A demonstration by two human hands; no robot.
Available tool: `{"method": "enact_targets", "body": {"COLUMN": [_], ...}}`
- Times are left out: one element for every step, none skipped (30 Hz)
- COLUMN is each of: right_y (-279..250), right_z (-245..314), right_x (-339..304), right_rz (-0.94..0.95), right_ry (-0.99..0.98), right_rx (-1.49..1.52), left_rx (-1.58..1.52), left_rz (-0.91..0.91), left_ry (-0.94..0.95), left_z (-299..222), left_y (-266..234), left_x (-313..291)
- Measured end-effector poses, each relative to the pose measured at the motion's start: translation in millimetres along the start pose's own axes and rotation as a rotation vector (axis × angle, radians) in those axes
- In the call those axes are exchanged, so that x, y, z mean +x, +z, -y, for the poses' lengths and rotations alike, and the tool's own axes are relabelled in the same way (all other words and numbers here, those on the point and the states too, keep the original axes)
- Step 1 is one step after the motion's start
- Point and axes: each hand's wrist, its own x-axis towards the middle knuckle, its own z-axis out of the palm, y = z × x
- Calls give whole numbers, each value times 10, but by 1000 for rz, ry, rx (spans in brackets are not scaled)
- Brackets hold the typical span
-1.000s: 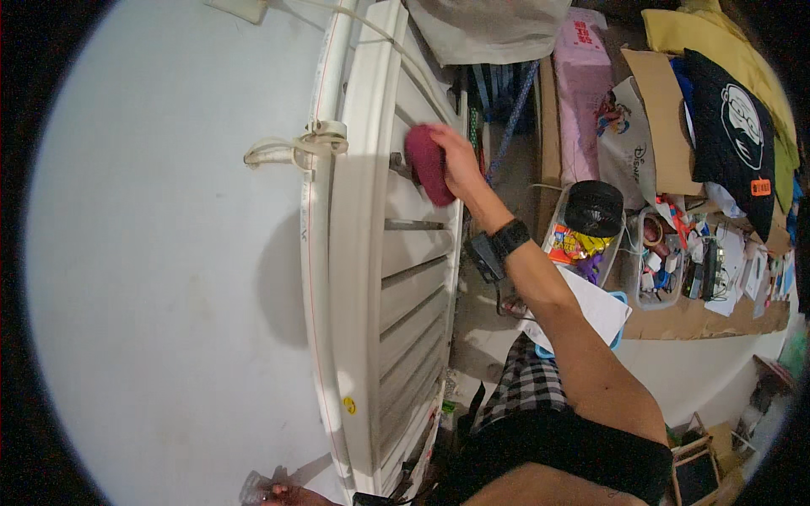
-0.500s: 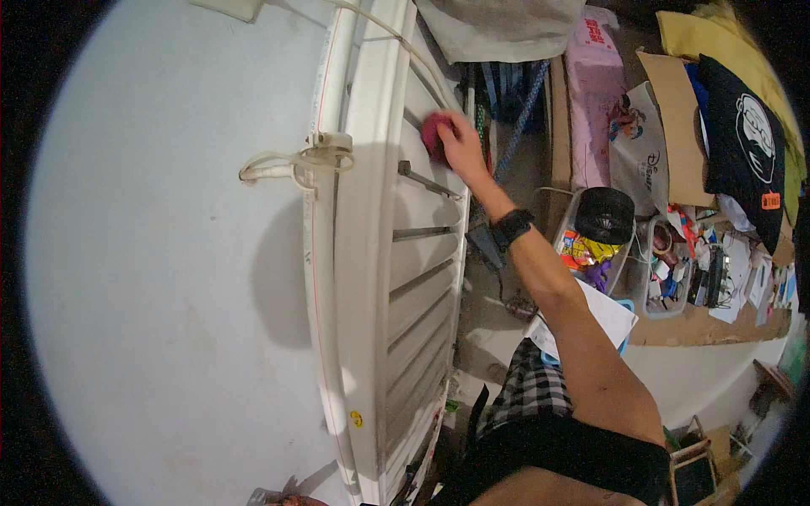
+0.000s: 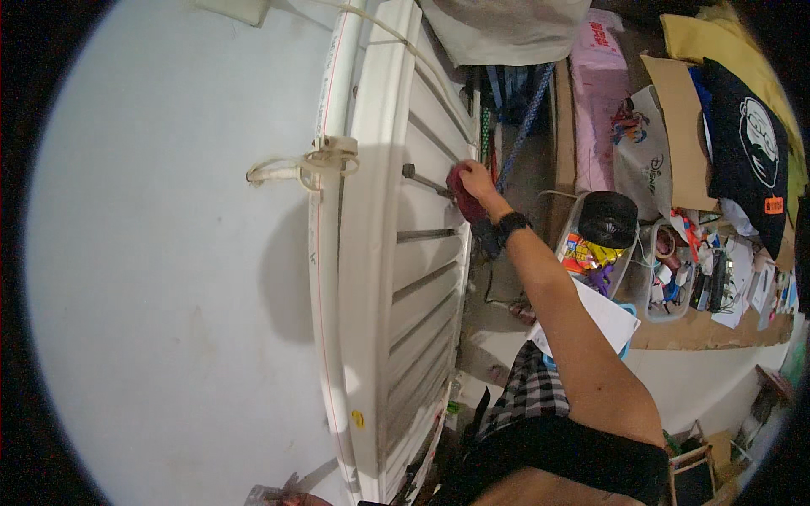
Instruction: The person wipes the exterior surfaces and between the fins of a wall-mounted radiator using a cloth, while holding a packet of pills in the other hand.
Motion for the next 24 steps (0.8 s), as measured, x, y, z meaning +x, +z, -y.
{"method": "enact_targets", "body": {"right_y": [43, 47, 86, 76, 82, -67, 53, 45, 76, 73, 53, -57, -185, -303, -422, -552, -526, -636, -777, -882, -1002, -1069, -1099, -1099], "right_z": [-48, -71, -142, -231, -307, 87, -227, -711, -1006, -830, -644, -321, -5, 362, 611, 744, 582, 809, 964, 1279, 1564, 1899, 2145, 2331], "right_x": [-228, -443, -644, -872, -1098, -1407, -1557, -1637, -1702, -1780, -1852, -1897, -1878, -1809, -1730, -1640, -1458, -1343, -1192, -1090, -966, -871, -720, -540], "right_rz": [-53, -113, -48, -13, -23, 49, 60, 189, 338, 348, 270, 187, 184, 127, 65, 136, 114, 68, 13, -75, -116, -160, -195, -235], "right_ry": [46, 89, 181, 307, 424, 567, 574, 678, 784, 794, 828, 854, 856, 743, 630, 385, 286, 174, -54, -249, -354, -391, -473, -554], "right_rx": [33, 66, 178, 209, 537, 1024, 1020, 1195, 1364, 1359, 1242, 1123, 1121, 961, 795, 812, 774, 700, 520, 521, 477, 450, 458, 465], "left_rx": [18, 15, 15, 20, 24, 33, 26, -3, -5, -6, -7, -2, 4, 9, 9, 10, 11, 11, 1, -7, -11, 8, 26, 21], "left_rz": [9, 25, 19, 18, 21, 13, 11, 39, 51, 20, -10, -14, 30, 67, 61, 39, 16, 9, 21, 29, 22, 26, 38, 40], "left_ry": [-44, 2, 0, 30, 58, 58, 37, 13, 11, 28, 47, 44, 37, 43, 43, 39, 35, 37, 16, -7, -11, -17, -24, -26], "left_z": [-4, 39, 18, -2, -26, -32, -36, -47, -42, -31, -18, 14, 71, 49, 40, 32, 32, 46, 60, 72, 39, -41, -82, -62], "left_y": [-37, -108, -48, 29, 81, 39, -9, 57, 118, 128, 121, 21, -129, -225, -198, -123, -79, -112, -160, -198, -104, 68, 170, 145], "left_x": [13, 37, 4, -30, -55, -63, -64, -37, -38, -61, -74, -42, 15, 28, 18, 7, 1, 10, 39, 43, -3, -73, -110, -101]}}
